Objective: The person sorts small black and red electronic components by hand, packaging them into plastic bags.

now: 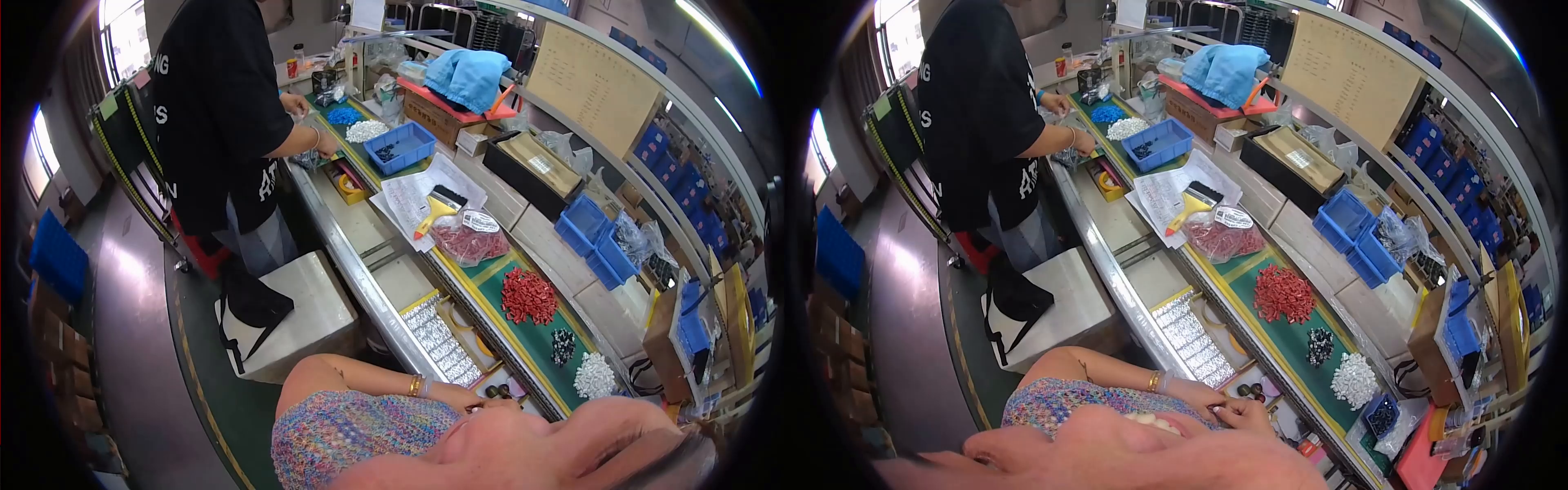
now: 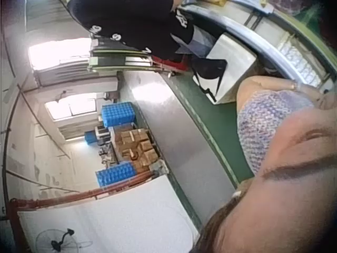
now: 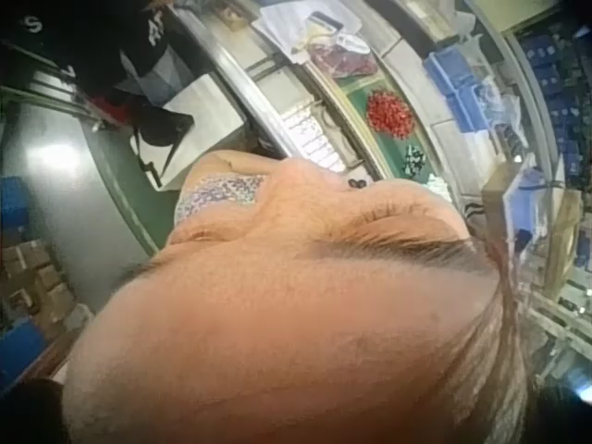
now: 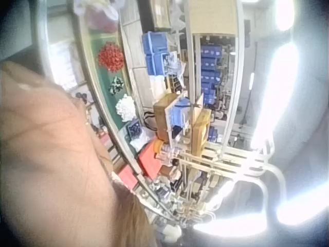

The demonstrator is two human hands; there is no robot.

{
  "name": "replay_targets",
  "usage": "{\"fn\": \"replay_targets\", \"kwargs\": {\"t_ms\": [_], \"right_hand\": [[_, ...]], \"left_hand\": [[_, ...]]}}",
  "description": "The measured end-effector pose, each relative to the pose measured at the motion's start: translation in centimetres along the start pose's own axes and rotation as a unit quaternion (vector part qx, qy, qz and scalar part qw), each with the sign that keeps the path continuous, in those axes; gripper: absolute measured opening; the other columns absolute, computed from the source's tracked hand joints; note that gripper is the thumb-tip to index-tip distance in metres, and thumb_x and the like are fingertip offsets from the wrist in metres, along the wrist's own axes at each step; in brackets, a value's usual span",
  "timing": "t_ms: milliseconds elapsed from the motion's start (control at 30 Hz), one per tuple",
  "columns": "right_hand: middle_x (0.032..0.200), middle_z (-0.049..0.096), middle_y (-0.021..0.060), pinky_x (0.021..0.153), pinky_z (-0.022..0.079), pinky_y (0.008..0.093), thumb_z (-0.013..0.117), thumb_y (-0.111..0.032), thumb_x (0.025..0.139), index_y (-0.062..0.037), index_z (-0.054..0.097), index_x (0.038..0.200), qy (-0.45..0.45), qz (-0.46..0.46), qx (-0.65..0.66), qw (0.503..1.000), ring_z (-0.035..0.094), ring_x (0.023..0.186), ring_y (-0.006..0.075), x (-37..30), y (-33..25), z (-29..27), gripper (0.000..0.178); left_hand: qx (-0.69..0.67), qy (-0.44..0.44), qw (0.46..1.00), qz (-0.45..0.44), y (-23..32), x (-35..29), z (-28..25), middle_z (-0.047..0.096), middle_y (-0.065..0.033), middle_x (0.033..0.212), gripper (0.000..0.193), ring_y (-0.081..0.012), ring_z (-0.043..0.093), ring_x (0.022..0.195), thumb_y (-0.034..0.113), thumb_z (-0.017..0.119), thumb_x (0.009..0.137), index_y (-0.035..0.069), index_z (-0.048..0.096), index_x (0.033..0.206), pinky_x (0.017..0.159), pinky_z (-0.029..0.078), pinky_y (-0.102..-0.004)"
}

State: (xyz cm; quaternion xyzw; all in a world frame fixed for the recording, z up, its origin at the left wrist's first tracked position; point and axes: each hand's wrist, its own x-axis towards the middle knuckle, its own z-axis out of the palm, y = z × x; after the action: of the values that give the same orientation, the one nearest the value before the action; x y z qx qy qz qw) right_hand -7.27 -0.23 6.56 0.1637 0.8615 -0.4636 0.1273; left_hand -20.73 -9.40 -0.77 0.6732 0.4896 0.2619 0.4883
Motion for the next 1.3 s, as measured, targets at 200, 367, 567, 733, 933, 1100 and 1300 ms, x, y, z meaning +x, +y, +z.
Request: {"fn": "replay_targets", "kwargs": {"t_ms": [200, 367, 567, 733, 933, 1100, 1300], "right_hand": [[0.052, 0.042, -0.0049, 0.043, 0.024, 0.0220, 0.059, -0.007, 0.078, -0.0031, 0.041, 0.052, 0.024, 0.004, 0.227, 0.974, 0.033, 0.048, 0.0019, 0.0, 4.9, 3.1, 0.032], [0.049, 0.039, -0.0062, 0.043, 0.023, 0.0207, 0.055, -0.002, 0.078, -0.0057, 0.041, 0.051, 0.197, -0.101, 0.345, 0.912, 0.032, 0.048, 0.0013, -1.8, 4.8, 4.6, 0.031], [0.047, 0.042, -0.0039, 0.039, 0.023, 0.0214, 0.054, -0.007, 0.079, -0.0056, 0.045, 0.052, 0.275, -0.043, 0.346, 0.896, 0.034, 0.044, 0.0034, -4.1, 11.0, 6.7, 0.028], [0.048, 0.036, -0.0037, 0.036, 0.023, 0.0191, 0.044, -0.022, 0.085, -0.0112, 0.042, 0.063, 0.493, 0.077, 0.417, 0.760, 0.031, 0.039, 0.0049, -4.8, 7.0, 1.5, 0.025], [0.093, 0.049, 0.0072, 0.072, 0.043, 0.0269, 0.037, -0.052, 0.083, -0.0030, 0.039, 0.108, 0.413, -0.140, 0.419, 0.796, 0.052, 0.086, 0.0165, -2.9, 6.2, -2.3, 0.055], [0.134, 0.026, 0.0131, 0.098, 0.030, 0.0341, 0.050, -0.056, 0.075, -0.0030, 0.011, 0.133, 0.299, -0.123, 0.425, 0.845, 0.029, 0.122, 0.0234, 1.2, 9.1, 2.0, 0.088], [0.128, 0.035, 0.0150, 0.097, 0.029, 0.0321, 0.038, -0.028, 0.088, 0.0012, 0.024, 0.129, 0.418, -0.186, 0.429, 0.779, 0.038, 0.116, 0.0224, 1.4, 2.5, 0.9, 0.052]], "left_hand": [[-0.086, 0.021, 0.996, 0.028, -0.6, -2.1, 0.4, 0.056, -0.0106, 0.102, 0.055, -0.0205, 0.056, 0.087, 0.036, 0.056, 0.078, 0.023, 0.034, 0.127, 0.073, 0.042, -0.0328], [-0.093, 0.026, 0.994, 0.042, -2.3, -1.1, 0.9, 0.052, -0.0093, 0.109, 0.061, -0.0153, 0.051, 0.094, 0.031, 0.052, 0.082, 0.019, 0.022, 0.134, 0.080, 0.040, -0.0305], [-0.147, 0.083, 0.986, 0.015, -5.8, -2.5, 3.3, 0.051, -0.0093, 0.109, 0.058, -0.0142, 0.049, 0.096, 0.029, 0.051, 0.084, 0.012, 0.024, 0.132, 0.083, 0.039, -0.0299], [-0.331, 0.167, 0.925, -0.083, -2.1, -5.1, 1.8, 0.054, -0.0063, 0.100, 0.040, -0.0113, 0.049, 0.091, 0.028, 0.053, 0.083, 0.000, 0.046, 0.111, 0.079, 0.042, -0.0287], [-0.516, 0.310, 0.798, -0.031, -0.6, -1.4, -0.7, 0.050, -0.0055, 0.109, 0.045, -0.0126, 0.048, 0.098, 0.011, 0.054, 0.081, 0.002, 0.035, 0.121, 0.082, 0.041, -0.0279], [-0.557, 0.304, 0.766, 0.101, 0.5, 2.6, -1.3, 0.045, -0.0070, 0.117, 0.049, -0.0171, 0.045, 0.105, 0.002, 0.050, 0.080, 0.002, 0.030, 0.124, 0.090, 0.036, -0.0315], [-0.548, 0.338, 0.754, 0.129, 0.0, 2.1, 1.3, 0.049, -0.0086, 0.114, 0.045, -0.0203, 0.046, 0.107, 0.002, 0.052, 0.079, 0.001, 0.035, 0.121, 0.093, 0.035, -0.0357]]}}
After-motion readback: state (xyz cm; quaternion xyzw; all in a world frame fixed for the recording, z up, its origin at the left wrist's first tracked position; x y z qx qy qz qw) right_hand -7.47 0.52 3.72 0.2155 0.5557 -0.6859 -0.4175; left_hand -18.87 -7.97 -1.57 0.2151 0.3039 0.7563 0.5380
